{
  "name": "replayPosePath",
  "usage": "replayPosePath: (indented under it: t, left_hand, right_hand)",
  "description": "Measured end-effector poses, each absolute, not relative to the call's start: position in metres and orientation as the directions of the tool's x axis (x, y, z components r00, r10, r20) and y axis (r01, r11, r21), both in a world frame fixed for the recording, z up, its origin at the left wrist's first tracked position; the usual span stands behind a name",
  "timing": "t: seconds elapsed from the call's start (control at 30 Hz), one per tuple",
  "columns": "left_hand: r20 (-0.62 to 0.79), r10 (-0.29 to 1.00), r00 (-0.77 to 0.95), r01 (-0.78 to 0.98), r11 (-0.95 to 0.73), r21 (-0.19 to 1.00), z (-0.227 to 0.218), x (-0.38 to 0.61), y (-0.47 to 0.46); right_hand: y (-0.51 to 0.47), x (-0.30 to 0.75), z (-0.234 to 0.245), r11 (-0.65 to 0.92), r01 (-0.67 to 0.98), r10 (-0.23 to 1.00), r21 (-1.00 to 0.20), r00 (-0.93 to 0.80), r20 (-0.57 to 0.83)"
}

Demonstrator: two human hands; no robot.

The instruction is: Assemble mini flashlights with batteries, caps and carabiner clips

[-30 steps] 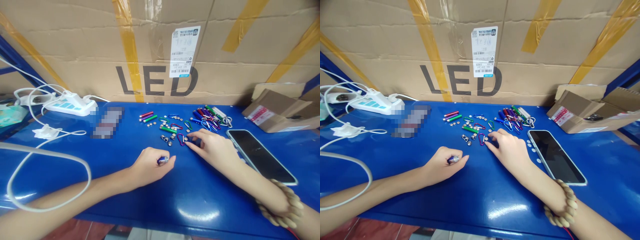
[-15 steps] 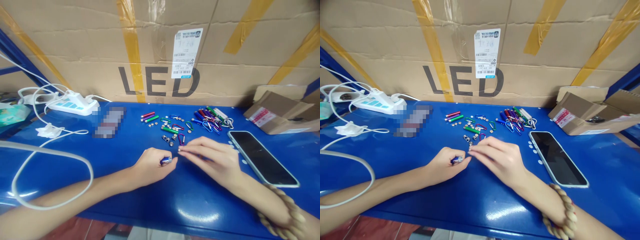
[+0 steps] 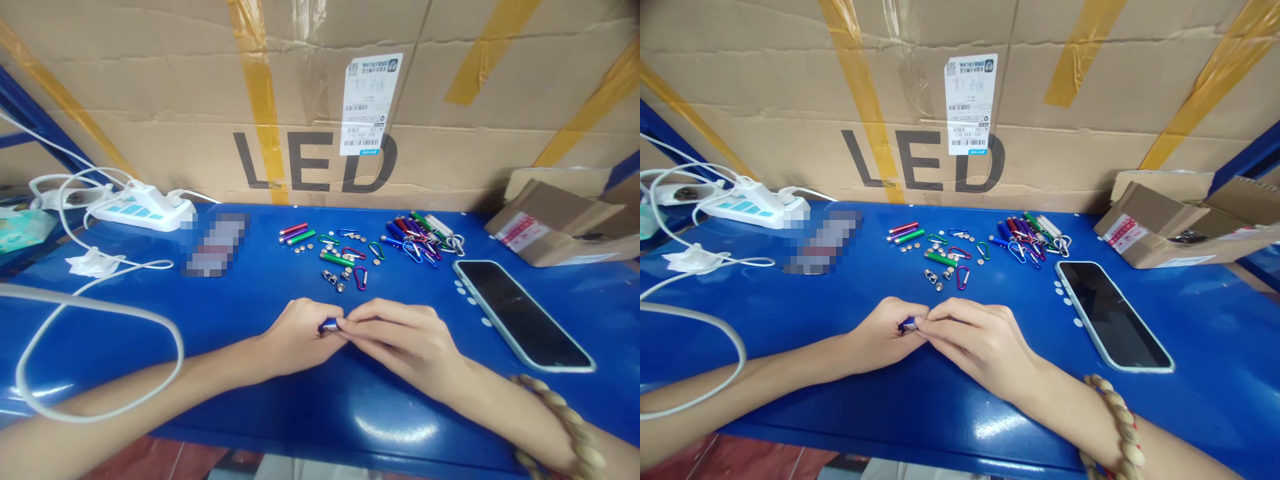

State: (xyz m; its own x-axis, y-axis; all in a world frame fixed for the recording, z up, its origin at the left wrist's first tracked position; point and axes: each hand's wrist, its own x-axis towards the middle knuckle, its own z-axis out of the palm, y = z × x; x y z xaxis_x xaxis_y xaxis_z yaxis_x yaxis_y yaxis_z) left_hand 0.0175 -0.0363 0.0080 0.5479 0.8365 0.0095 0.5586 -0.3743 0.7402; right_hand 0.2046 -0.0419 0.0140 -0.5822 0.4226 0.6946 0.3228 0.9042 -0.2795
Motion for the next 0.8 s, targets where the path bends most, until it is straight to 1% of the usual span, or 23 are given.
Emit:
replayPosePath:
  t: [0.1,0.17,0.23,0.3,0.37,0.43,0.5,0.57,0.63,0.67,0.73,0.8]
  left_hand:
    - [0.029,0.814,0.58,0.511,-0.392,0.765,0.008,0.016,-0.037]
    - [0.029,0.796,0.604,0.483,-0.395,0.782,0.007,0.016,-0.038]
    - [0.025,0.787,0.617,0.47,-0.393,0.791,0.007,0.015,-0.038]
    - [0.021,0.8,0.599,0.481,-0.381,0.789,0.007,0.016,-0.038]
    - [0.027,0.848,0.529,0.521,-0.35,0.778,0.008,0.017,-0.038]
    - [0.043,0.905,0.424,0.562,-0.299,0.771,0.01,0.019,-0.038]
    - [0.059,0.94,0.335,0.577,-0.255,0.776,0.012,0.021,-0.038]
    - [0.08,0.955,0.285,0.573,-0.237,0.785,0.015,0.023,-0.039]
    - [0.108,0.962,0.251,0.568,-0.236,0.789,0.017,0.024,-0.041]
    - [0.121,0.964,0.239,0.567,-0.239,0.788,0.018,0.024,-0.041]
    - [0.136,0.964,0.23,0.565,-0.246,0.788,0.018,0.024,-0.042]
    - [0.133,0.961,0.241,0.56,-0.25,0.79,0.018,0.024,-0.042]
  right_hand:
    - [-0.042,0.204,0.016,0.907,0.329,0.414,-0.264,-0.576,0.705]
    - [-0.042,0.203,0.016,0.898,0.343,0.434,-0.274,-0.597,0.675]
    - [-0.042,0.202,0.018,0.884,0.35,0.467,-0.309,-0.624,0.627]
    - [-0.04,0.202,0.02,0.871,0.348,0.492,-0.348,-0.626,0.605]
    - [-0.036,0.206,0.021,0.849,0.388,0.528,-0.358,-0.59,0.611]
    - [-0.027,0.212,0.021,0.79,0.533,0.589,-0.303,-0.522,0.617]
    - [-0.015,0.221,0.017,0.673,0.721,0.642,-0.165,-0.458,0.615]
    - [-0.002,0.23,0.01,0.553,0.833,0.679,-0.006,-0.446,0.583]
    - [0.009,0.238,0.002,0.504,0.859,0.711,0.087,-0.47,0.523]
    - [0.012,0.24,0.0,0.497,0.861,0.723,0.11,-0.481,0.496]
    - [0.016,0.243,-0.004,0.493,0.861,0.738,0.125,-0.49,0.464]
    - [0.016,0.244,-0.003,0.486,0.867,0.755,0.11,-0.48,0.447]
